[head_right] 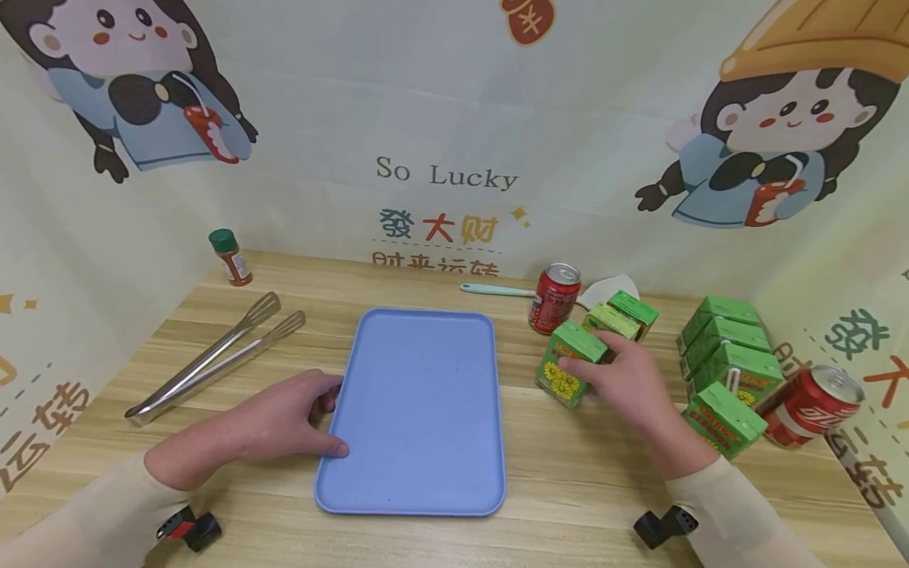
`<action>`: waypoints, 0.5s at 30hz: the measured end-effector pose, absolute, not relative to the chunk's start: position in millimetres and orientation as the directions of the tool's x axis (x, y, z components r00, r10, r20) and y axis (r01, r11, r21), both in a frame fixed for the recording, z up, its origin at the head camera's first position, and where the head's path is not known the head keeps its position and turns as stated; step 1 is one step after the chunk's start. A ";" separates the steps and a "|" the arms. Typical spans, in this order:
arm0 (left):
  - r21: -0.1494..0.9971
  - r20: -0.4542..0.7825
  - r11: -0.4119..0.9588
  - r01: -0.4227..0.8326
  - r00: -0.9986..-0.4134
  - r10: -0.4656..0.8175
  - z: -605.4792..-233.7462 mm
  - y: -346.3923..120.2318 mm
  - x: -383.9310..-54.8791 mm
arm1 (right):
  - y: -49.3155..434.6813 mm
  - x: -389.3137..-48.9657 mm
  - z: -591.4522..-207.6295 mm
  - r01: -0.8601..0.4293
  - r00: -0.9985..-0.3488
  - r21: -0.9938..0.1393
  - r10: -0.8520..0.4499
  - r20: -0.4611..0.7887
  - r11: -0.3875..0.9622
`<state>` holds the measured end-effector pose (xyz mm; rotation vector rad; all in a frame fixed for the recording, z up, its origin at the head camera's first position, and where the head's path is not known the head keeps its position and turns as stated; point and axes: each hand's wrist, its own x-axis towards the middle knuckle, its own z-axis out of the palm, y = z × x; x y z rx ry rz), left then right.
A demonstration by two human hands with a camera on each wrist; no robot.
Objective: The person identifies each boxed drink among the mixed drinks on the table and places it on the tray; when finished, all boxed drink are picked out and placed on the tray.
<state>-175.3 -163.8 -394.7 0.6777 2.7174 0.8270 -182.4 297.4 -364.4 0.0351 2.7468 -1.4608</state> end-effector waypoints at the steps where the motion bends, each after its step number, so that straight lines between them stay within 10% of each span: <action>1: 0.572 -0.075 0.735 0.364 -0.869 0.489 -394.5 -163.8 -175.5 | 295.7 -183.2 -363.0 0.034 -0.999 -0.845 -0.006 -0.044 0.533; 15: 0.573 -0.061 0.729 0.374 -0.867 0.494 -397.5 -164.8 -176.8 | 256.4 -212.7 -339.5 -0.008 -0.990 -0.901 -0.132 -0.055 0.433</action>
